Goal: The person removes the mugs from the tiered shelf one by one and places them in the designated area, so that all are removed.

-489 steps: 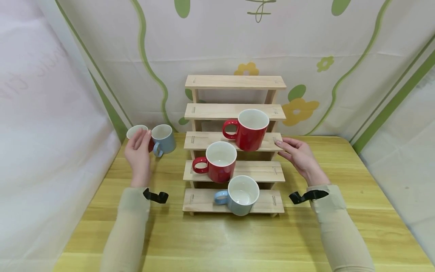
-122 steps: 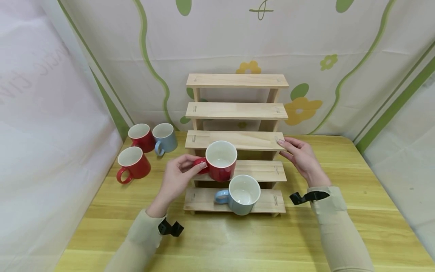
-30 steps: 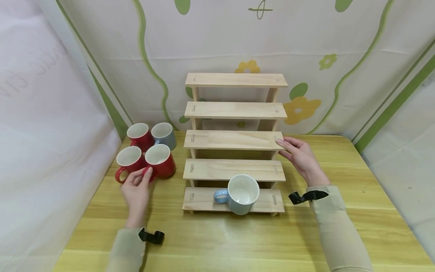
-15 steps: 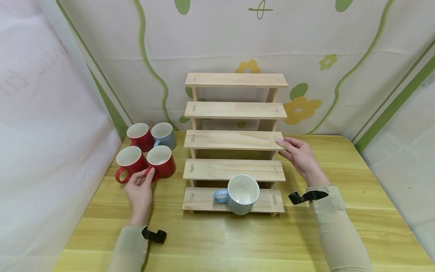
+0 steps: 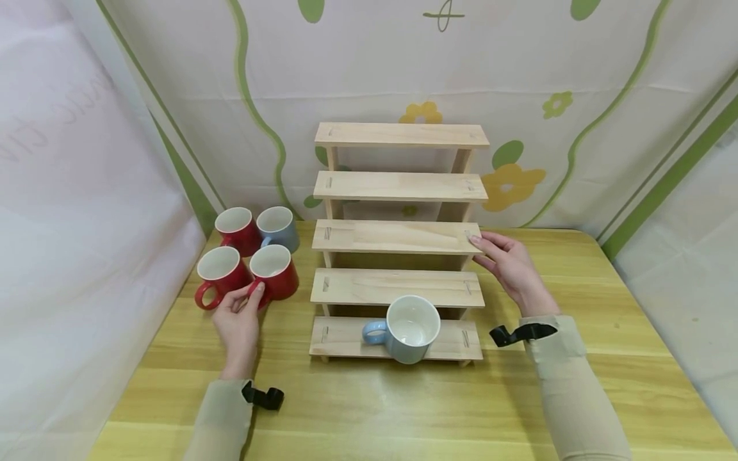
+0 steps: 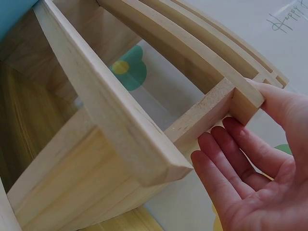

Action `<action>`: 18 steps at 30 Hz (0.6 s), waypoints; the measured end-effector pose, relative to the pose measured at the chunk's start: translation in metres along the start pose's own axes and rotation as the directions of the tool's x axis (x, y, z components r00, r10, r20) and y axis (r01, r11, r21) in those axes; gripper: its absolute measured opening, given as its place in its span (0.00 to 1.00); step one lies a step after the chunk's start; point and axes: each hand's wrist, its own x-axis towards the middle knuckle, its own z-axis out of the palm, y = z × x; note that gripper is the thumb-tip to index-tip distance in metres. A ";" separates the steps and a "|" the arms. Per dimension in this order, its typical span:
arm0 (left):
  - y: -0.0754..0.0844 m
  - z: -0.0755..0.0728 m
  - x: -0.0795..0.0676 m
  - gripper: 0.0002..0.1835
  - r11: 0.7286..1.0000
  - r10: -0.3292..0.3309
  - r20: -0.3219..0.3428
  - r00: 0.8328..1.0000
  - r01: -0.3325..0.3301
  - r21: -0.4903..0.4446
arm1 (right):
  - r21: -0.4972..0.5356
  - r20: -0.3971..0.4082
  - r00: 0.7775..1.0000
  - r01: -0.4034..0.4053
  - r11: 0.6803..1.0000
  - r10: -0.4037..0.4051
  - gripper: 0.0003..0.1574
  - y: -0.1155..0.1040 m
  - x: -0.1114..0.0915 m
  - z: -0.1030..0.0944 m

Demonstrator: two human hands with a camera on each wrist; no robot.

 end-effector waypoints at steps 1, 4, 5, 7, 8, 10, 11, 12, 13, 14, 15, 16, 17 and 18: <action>0.000 0.000 0.000 0.24 1.000 -0.007 0.001 1.000 0.007 0.000 | 0.001 -0.001 1.000 0.000 1.000 0.000 0.35 0.000 0.000 0.000; 0.002 -0.001 0.001 0.25 1.000 -0.025 0.004 1.000 0.025 0.003 | 0.001 -0.001 1.000 0.001 1.000 -0.001 0.35 0.000 0.000 0.000; 0.004 -0.001 0.001 0.25 1.000 -0.023 0.009 1.000 0.023 0.006 | 0.003 -0.001 1.000 0.002 1.000 -0.002 0.34 0.000 0.001 0.001; 0.007 -0.001 0.001 0.26 1.000 -0.021 0.021 1.000 0.020 0.005 | 0.009 -0.002 1.000 0.004 1.000 -0.003 0.33 0.000 0.001 0.001; 0.009 -0.001 0.001 0.27 1.000 -0.017 0.028 0.999 0.017 0.008 | 0.012 -0.003 1.000 0.004 1.000 -0.004 0.33 0.000 0.001 0.001; 0.014 0.000 -0.001 0.28 1.000 -0.005 0.037 0.999 0.005 0.006 | 0.015 -0.006 1.000 0.004 1.000 -0.004 0.32 0.000 0.001 0.001; 0.018 0.000 -0.002 0.29 1.000 -0.002 0.040 0.999 0.002 -0.010 | 0.016 -0.007 1.000 0.005 1.000 -0.005 0.32 0.000 0.001 0.001; 0.021 0.000 -0.003 0.29 1.000 0.004 0.042 0.999 -0.003 -0.021 | 0.016 -0.007 1.000 0.006 1.000 -0.006 0.31 0.000 0.001 0.001; 0.025 0.001 -0.005 0.28 0.999 0.013 0.043 0.999 -0.011 -0.033 | 0.016 -0.006 1.000 0.007 1.000 -0.007 0.31 0.000 0.001 0.001; 0.029 0.002 -0.006 0.28 0.999 0.025 0.046 0.999 -0.023 -0.045 | 0.016 -0.005 1.000 0.007 1.000 -0.007 0.31 0.000 0.001 0.001; 0.033 0.002 -0.008 0.27 0.998 0.040 0.049 0.998 -0.037 -0.053 | 0.015 -0.003 1.000 0.009 1.000 -0.009 0.30 0.000 0.001 0.001; 0.037 0.003 -0.010 0.26 0.997 0.058 0.055 0.997 -0.055 -0.063 | 0.016 -0.001 1.000 0.010 1.000 -0.010 0.29 0.001 0.000 0.001; 0.041 0.004 -0.012 0.26 0.995 0.077 0.065 0.995 -0.073 -0.073 | 0.018 0.001 1.000 0.010 1.000 -0.010 0.27 0.001 0.000 0.000; 0.044 0.004 -0.014 0.25 0.993 0.096 0.073 0.993 -0.091 -0.076 | 0.020 0.004 1.000 0.011 1.000 -0.011 0.26 0.001 0.000 0.000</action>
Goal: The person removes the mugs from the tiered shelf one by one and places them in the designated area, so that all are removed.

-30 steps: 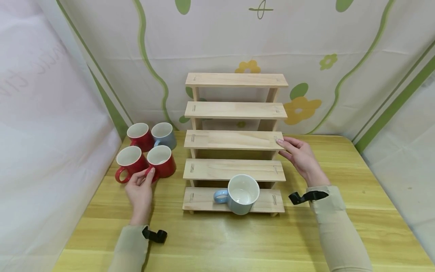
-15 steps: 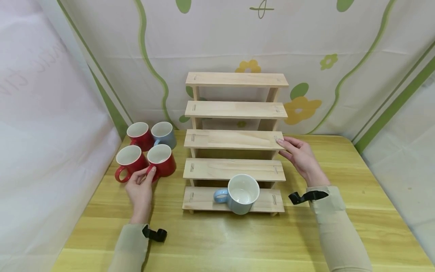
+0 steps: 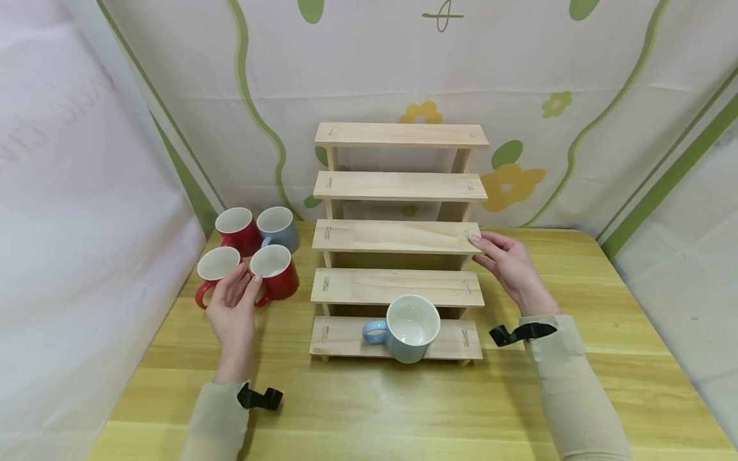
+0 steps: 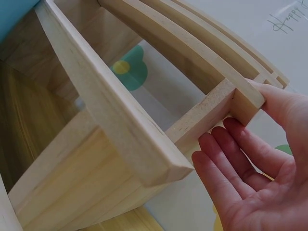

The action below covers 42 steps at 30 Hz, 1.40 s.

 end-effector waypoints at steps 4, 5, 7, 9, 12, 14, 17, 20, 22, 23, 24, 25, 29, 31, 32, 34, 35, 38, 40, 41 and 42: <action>0.015 0.004 -0.008 0.24 0.997 0.076 0.040 0.996 -0.077 0.016 | 0.013 0.004 1.000 0.002 1.000 -0.002 0.18 0.001 0.000 -0.001; 0.018 0.006 -0.010 0.24 0.995 0.098 0.051 0.994 -0.099 0.020 | 0.016 0.005 1.000 0.004 1.000 -0.004 0.16 0.001 0.000 -0.001; 0.026 0.009 -0.014 0.23 0.989 0.144 0.081 0.986 -0.146 0.020 | 0.019 0.005 1.000 0.006 1.000 -0.006 0.14 0.001 0.000 -0.001; 0.033 0.013 -0.020 0.22 0.982 0.183 0.122 0.976 -0.186 0.017 | 0.023 0.002 1.000 0.008 1.000 -0.008 0.13 0.001 0.000 -0.001; 0.043 0.019 -0.028 0.21 0.974 0.221 0.197 0.955 -0.225 -0.002 | 0.028 0.001 1.000 0.008 1.000 -0.008 0.12 0.002 0.000 -0.001; 0.049 0.023 -0.034 0.22 0.970 0.237 0.247 0.940 -0.241 -0.016 | 0.029 0.001 1.000 0.009 1.000 -0.009 0.12 0.002 0.000 -0.001; 0.055 0.028 -0.041 0.23 0.964 0.264 0.314 0.912 -0.259 -0.059 | 0.023 0.001 1.000 0.008 1.000 -0.008 0.12 0.002 0.000 -0.001; 0.058 0.033 -0.048 0.25 0.959 0.282 0.381 0.880 -0.271 -0.085 | 0.018 -0.001 1.000 0.004 1.000 -0.004 0.13 0.002 0.000 -0.001; 0.058 0.036 -0.052 0.26 0.957 0.287 0.423 0.859 -0.274 -0.094 | 0.017 -0.003 1.000 0.001 1.000 -0.001 0.14 0.002 0.000 -0.001; 0.058 0.038 -0.054 0.26 0.956 0.290 0.442 0.849 -0.278 -0.093 | 0.016 -0.004 1.000 0.000 1.000 0.000 0.15 0.002 0.000 -0.001; 0.059 0.039 -0.056 0.26 0.957 0.285 0.460 0.841 -0.276 -0.088 | 0.016 -0.004 1.000 0.000 1.000 0.000 0.15 0.002 0.000 -0.001; 0.059 0.041 -0.058 0.26 0.958 0.278 0.476 0.834 -0.277 -0.075 | 0.016 -0.005 1.000 -0.001 1.000 0.001 0.16 0.002 0.000 -0.001; 0.057 0.048 -0.065 0.26 0.963 0.246 0.537 0.807 -0.266 -0.040 | 0.017 -0.002 1.000 0.002 1.000 -0.002 0.15 0.001 0.001 -0.001; 0.055 0.051 -0.069 0.26 0.965 0.229 0.571 0.788 -0.262 -0.026 | 0.018 -0.003 1.000 0.002 1.000 -0.002 0.15 0.001 0.001 -0.001; 0.054 0.053 -0.070 0.26 0.965 0.225 0.589 0.776 -0.259 -0.026 | 0.019 -0.003 1.000 0.003 1.000 -0.003 0.14 0.001 0.001 0.000; 0.051 0.056 -0.074 0.26 0.968 0.206 0.626 0.752 -0.251 -0.017 | 0.019 -0.005 1.000 0.004 1.000 -0.004 0.13 0.001 0.001 0.000; 0.050 0.057 -0.076 0.26 0.969 0.196 0.644 0.739 -0.247 -0.011 | 0.020 -0.006 1.000 0.004 1.000 -0.004 0.13 0.001 0.001 0.000; 0.046 0.059 -0.082 0.26 0.975 0.148 0.699 0.699 -0.223 0.016 | 0.020 -0.006 1.000 0.005 1.000 -0.005 0.12 0.002 0.001 0.000; 0.043 0.061 -0.086 0.26 0.978 0.114 0.736 0.667 -0.207 0.036 | 0.021 -0.007 1.000 0.005 1.000 -0.005 0.12 0.002 0.001 -0.001; 0.042 0.061 -0.087 0.25 0.979 0.095 0.754 0.650 -0.197 0.047 | 0.021 -0.007 1.000 0.005 1.000 -0.005 0.12 0.002 0.001 -0.001; 0.040 0.061 -0.089 0.25 0.980 0.076 0.770 0.633 -0.190 0.060 | 0.019 -0.008 1.000 0.004 1.000 -0.004 0.13 0.002 0.001 -0.001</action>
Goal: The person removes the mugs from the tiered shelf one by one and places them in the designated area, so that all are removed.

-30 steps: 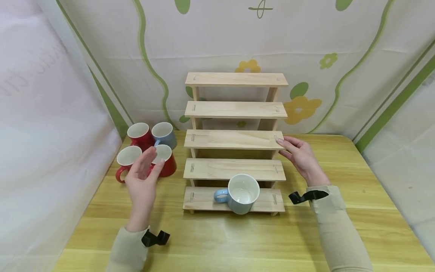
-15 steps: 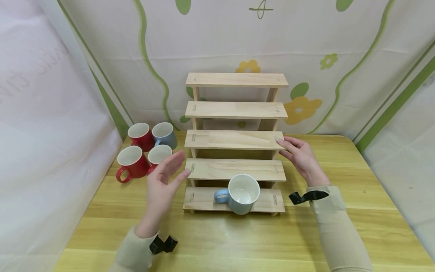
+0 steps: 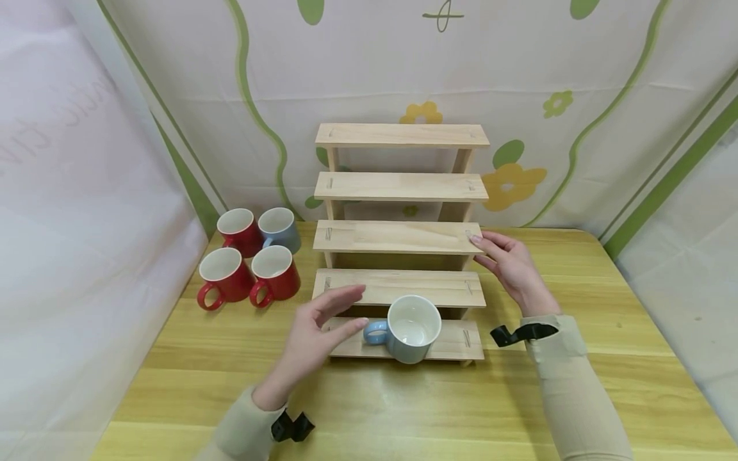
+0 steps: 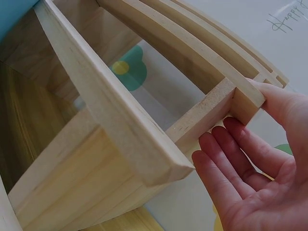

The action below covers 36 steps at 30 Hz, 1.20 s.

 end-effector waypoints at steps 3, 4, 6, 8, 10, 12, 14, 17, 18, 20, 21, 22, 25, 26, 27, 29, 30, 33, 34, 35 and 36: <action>-0.004 0.005 -0.001 0.25 0.999 -0.038 0.073 0.997 0.037 0.016 | -0.003 -0.001 1.000 -0.004 1.000 0.004 0.17 0.000 0.000 -0.001; -0.005 0.006 -0.002 0.25 0.999 -0.052 0.091 0.995 0.050 0.022 | -0.004 -0.002 1.000 -0.006 1.000 0.006 0.18 0.000 0.000 -0.001; -0.008 0.009 -0.002 0.25 0.997 -0.078 0.117 0.990 0.074 0.038 | -0.008 -0.002 1.000 -0.010 1.000 0.009 0.21 0.000 0.000 -0.001; -0.011 0.012 -0.003 0.25 0.995 -0.099 0.139 0.985 0.094 0.041 | -0.011 -0.001 1.000 -0.011 1.000 0.011 0.23 0.000 0.000 -0.001; -0.014 0.014 -0.002 0.24 0.992 -0.122 0.158 0.980 0.119 0.028 | -0.011 -0.001 1.000 -0.010 1.000 0.010 0.24 0.000 0.000 -0.001; -0.016 0.015 -0.002 0.22 0.990 -0.139 0.174 0.975 0.138 0.015 | -0.010 0.000 1.000 -0.009 1.000 0.009 0.22 0.000 0.000 -0.001; -0.019 0.017 -0.002 0.20 0.988 -0.155 0.184 0.971 0.156 0.007 | -0.002 -0.002 1.000 -0.009 1.000 0.009 0.19 0.000 0.000 -0.001; -0.022 0.018 -0.002 0.17 0.986 -0.163 0.187 0.969 0.164 0.011 | 0.007 -0.005 1.000 -0.012 1.000 0.012 0.14 0.001 0.000 -0.001; -0.023 0.019 -0.002 0.16 0.987 -0.163 0.188 0.969 0.163 0.015 | 0.009 -0.006 1.000 -0.012 1.000 0.012 0.14 0.001 0.000 -0.001; -0.025 0.020 -0.001 0.15 0.987 -0.160 0.189 0.969 0.158 0.027 | 0.008 -0.008 1.000 -0.011 1.000 0.011 0.14 0.001 0.000 -0.001; -0.026 0.020 -0.001 0.15 0.988 -0.157 0.188 0.970 0.153 0.036 | 0.006 -0.009 1.000 -0.010 1.000 0.010 0.14 0.001 0.000 0.000; -0.027 0.021 -0.001 0.15 0.988 -0.155 0.186 0.970 0.149 0.046 | 0.005 -0.010 1.000 -0.010 1.000 0.010 0.15 0.001 0.000 0.000; -0.030 0.023 0.000 0.13 0.987 -0.151 0.177 0.972 0.140 0.075 | 0.006 -0.015 1.000 -0.011 1.000 0.011 0.15 0.001 -0.001 0.000; -0.030 0.023 0.000 0.13 0.987 -0.150 0.172 0.974 0.137 0.083 | 0.011 -0.012 1.000 -0.011 1.000 0.011 0.15 0.001 -0.001 0.000; -0.031 0.023 0.000 0.12 0.986 -0.151 0.166 0.974 0.137 0.091 | 0.012 -0.013 1.000 -0.011 1.000 0.011 0.14 0.000 -0.001 0.000; -0.031 0.024 0.001 0.10 0.986 -0.151 0.159 0.976 0.137 0.100 | 0.013 -0.015 1.000 -0.010 1.000 0.010 0.13 0.000 -0.001 0.000; -0.032 0.024 0.001 0.09 0.985 -0.152 0.155 0.976 0.137 0.105 | 0.012 -0.015 1.000 -0.010 1.000 0.010 0.12 0.000 -0.001 0.000; -0.032 0.023 0.002 0.08 0.984 -0.150 0.149 0.977 0.133 0.118 | 0.010 -0.020 1.000 -0.011 1.000 0.011 0.12 0.000 -0.001 0.000; -0.032 0.023 0.002 0.08 0.984 -0.151 0.148 0.977 0.134 0.120 | 0.011 -0.019 1.000 -0.011 1.000 0.011 0.13 0.000 -0.001 0.000; -0.032 0.023 0.002 0.08 0.983 -0.151 0.147 0.978 0.134 0.122 | 0.011 -0.018 1.000 -0.012 1.000 0.012 0.13 0.000 -0.001 0.001; -0.032 0.023 0.002 0.08 0.983 -0.151 0.145 0.978 0.134 0.125 | 0.012 -0.017 1.000 -0.013 1.000 0.013 0.14 0.000 -0.001 0.001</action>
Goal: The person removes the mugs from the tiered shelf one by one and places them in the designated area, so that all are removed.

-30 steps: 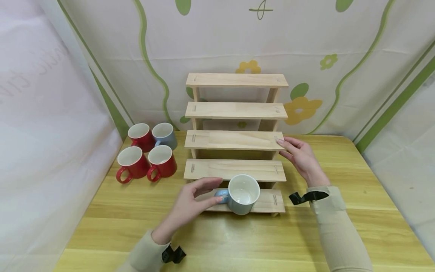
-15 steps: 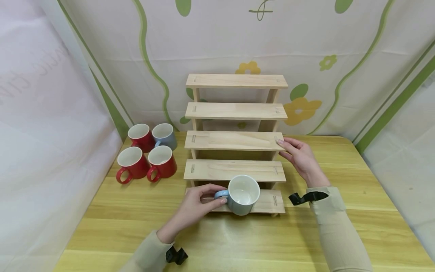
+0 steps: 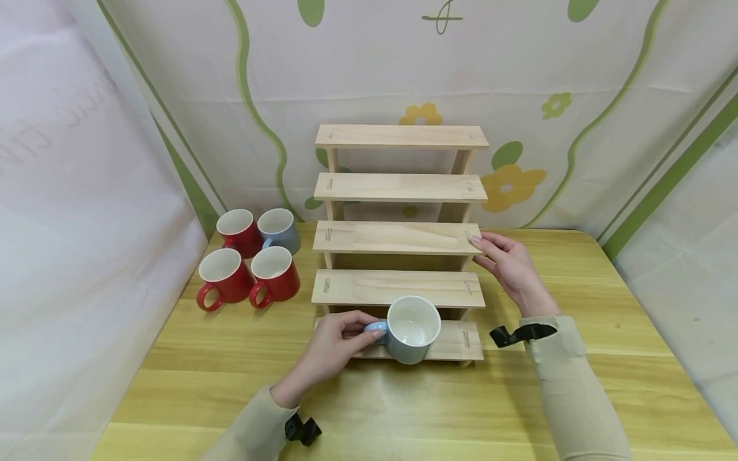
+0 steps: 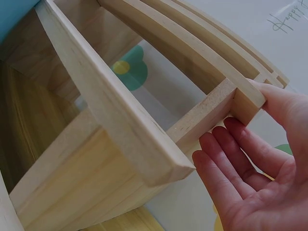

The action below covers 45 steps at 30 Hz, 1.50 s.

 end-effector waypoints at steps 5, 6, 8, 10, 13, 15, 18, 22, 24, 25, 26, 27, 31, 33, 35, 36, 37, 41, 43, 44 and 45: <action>0.000 -0.001 0.000 0.08 1.000 -0.003 0.004 1.000 0.004 -0.016 | -0.003 -0.001 1.000 -0.001 1.000 0.001 0.13 0.001 0.001 0.000; 0.000 -0.001 0.000 0.07 1.000 -0.005 0.006 1.000 0.005 -0.022 | -0.002 -0.001 1.000 0.000 1.000 0.000 0.12 0.001 0.001 0.000; 0.000 -0.001 -0.001 0.07 1.000 -0.006 0.011 1.000 0.006 -0.030 | -0.003 0.001 1.000 0.002 1.000 -0.002 0.11 0.001 0.001 0.000; 0.000 -0.002 -0.002 0.07 0.999 -0.003 0.015 1.000 0.004 -0.043 | -0.004 0.004 1.000 0.003 1.000 -0.003 0.12 0.000 0.001 0.000; -0.001 -0.005 -0.006 0.06 0.999 0.012 0.014 1.000 -0.011 -0.050 | -0.006 0.009 1.000 0.002 1.000 -0.002 0.14 0.000 0.000 0.000; -0.001 -0.008 -0.008 0.06 0.999 0.023 0.009 1.000 -0.022 -0.049 | -0.008 0.012 1.000 0.001 1.000 -0.001 0.17 -0.001 0.000 -0.001; 0.000 -0.013 -0.012 0.06 0.999 0.026 -0.008 1.000 -0.026 -0.038 | -0.017 0.019 1.000 0.004 1.000 -0.004 0.21 -0.001 -0.001 -0.001; 0.004 -0.021 -0.021 0.07 0.999 0.011 -0.040 0.999 -0.013 -0.044 | -0.021 0.023 1.000 0.006 1.000 -0.005 0.25 -0.002 -0.001 -0.001; 0.007 -0.026 -0.026 0.07 0.999 0.011 -0.060 0.998 -0.014 -0.050 | -0.017 0.021 1.000 0.005 1.000 -0.005 0.24 -0.001 -0.001 -0.002; 0.009 -0.028 -0.028 0.07 0.998 0.016 -0.070 0.997 -0.020 -0.054 | -0.015 0.019 1.000 0.005 1.000 -0.005 0.23 -0.001 -0.001 -0.002; 0.010 -0.031 -0.031 0.07 0.998 0.020 -0.083 0.996 -0.024 -0.054 | -0.015 0.019 1.000 0.004 1.000 -0.004 0.23 -0.001 -0.001 -0.002; 0.012 -0.035 -0.034 0.07 0.998 0.028 -0.096 0.995 -0.034 -0.057 | -0.014 0.019 1.000 0.004 1.000 -0.003 0.23 -0.001 -0.001 -0.002; 0.018 -0.048 -0.047 0.07 0.995 0.081 -0.159 0.984 -0.090 -0.053 | -0.024 0.019 1.000 0.001 1.000 0.000 0.27 -0.002 -0.001 -0.001; 0.022 -0.056 -0.054 0.06 0.993 0.105 -0.199 0.974 -0.114 -0.034 | -0.026 0.017 1.000 0.000 1.000 0.000 0.28 -0.002 -0.001 -0.001; 0.025 -0.064 -0.060 0.06 0.991 0.125 -0.242 0.962 -0.131 -0.011 | -0.023 0.014 1.000 0.001 1.000 -0.001 0.26 -0.002 -0.001 0.000; 0.026 -0.068 -0.063 0.06 0.991 0.131 -0.263 0.956 -0.136 0.002 | -0.022 0.013 1.000 0.002 1.000 -0.001 0.24 -0.002 -0.001 0.000; 0.028 -0.072 -0.066 0.06 0.990 0.137 -0.286 0.948 -0.138 0.014 | -0.021 0.013 1.000 0.002 1.000 -0.002 0.23 -0.003 -0.001 0.000; 0.031 -0.087 -0.077 0.08 0.990 0.139 -0.382 0.914 -0.134 0.039 | -0.018 0.014 1.000 0.005 1.000 -0.005 0.21 -0.002 -0.001 0.000; 0.032 -0.095 -0.083 0.08 0.991 0.128 -0.435 0.891 -0.130 0.025 | -0.018 0.016 1.000 0.007 1.000 -0.007 0.22 -0.002 -0.001 0.000; 0.032 -0.099 -0.086 0.08 0.991 0.124 -0.461 0.879 -0.132 0.015 | -0.018 0.017 1.000 0.008 1.000 -0.007 0.22 -0.002 -0.001 0.000; 0.031 -0.102 -0.089 0.09 0.991 0.120 -0.487 0.865 -0.136 0.003 | -0.018 0.019 1.000 0.009 1.000 -0.008 0.22 -0.002 -0.001 0.000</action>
